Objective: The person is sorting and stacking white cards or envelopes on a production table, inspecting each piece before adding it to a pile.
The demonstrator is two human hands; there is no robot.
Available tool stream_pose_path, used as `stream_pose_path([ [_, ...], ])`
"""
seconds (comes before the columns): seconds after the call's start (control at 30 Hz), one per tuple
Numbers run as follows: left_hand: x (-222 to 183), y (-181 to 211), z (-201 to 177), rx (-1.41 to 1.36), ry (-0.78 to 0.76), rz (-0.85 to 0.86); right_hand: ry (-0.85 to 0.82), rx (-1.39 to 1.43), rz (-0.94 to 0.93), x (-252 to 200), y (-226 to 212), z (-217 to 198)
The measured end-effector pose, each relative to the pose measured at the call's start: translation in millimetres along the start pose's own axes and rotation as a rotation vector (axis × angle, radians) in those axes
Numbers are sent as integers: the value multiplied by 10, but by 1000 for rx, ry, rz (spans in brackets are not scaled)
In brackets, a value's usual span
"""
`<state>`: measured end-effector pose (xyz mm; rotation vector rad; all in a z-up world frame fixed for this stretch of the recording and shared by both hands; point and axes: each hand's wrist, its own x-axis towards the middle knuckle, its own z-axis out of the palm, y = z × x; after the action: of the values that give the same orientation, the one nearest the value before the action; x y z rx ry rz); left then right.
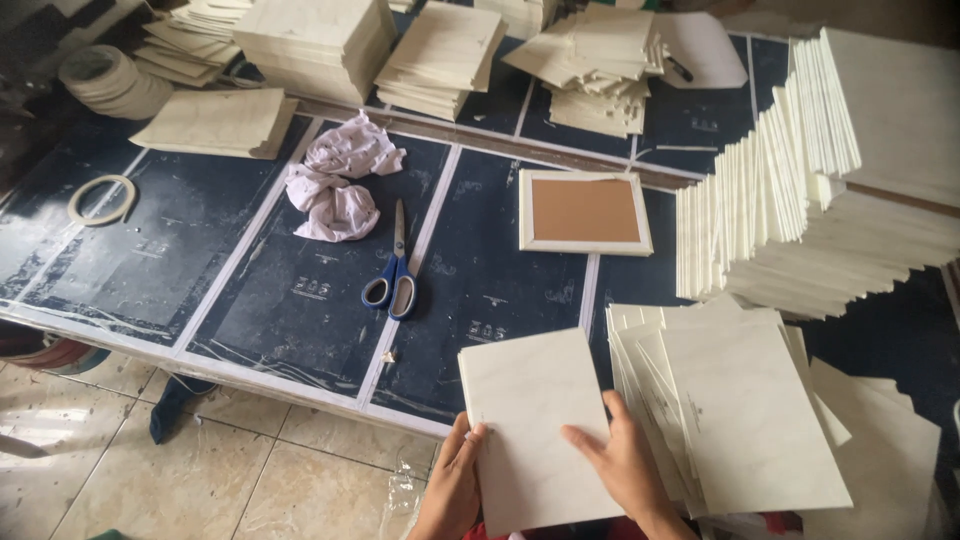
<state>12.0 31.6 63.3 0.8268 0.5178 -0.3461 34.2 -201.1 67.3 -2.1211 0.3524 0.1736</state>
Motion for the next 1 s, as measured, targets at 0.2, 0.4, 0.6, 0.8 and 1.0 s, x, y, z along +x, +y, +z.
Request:
stream_pose_path([
  [0.2, 119, -106, -130, -197, -161, 17, -70, 338, 335, 184, 71, -77],
  [0.4, 148, -98, -118, -221, -82, 22, -96, 725, 228, 61, 64, -370],
  [0.6, 231, -93, -255, -210, -119, 42, 355, 466, -66, 53, 396, -1740],
  [0.8, 162, 44, -114, -199, -222, 75, 725, -657, -458, 126, 867, -2361],
  [1.0, 124, -18, 111, -182, -207, 120, 147, 88, -251, -397, -68, -1248],
])
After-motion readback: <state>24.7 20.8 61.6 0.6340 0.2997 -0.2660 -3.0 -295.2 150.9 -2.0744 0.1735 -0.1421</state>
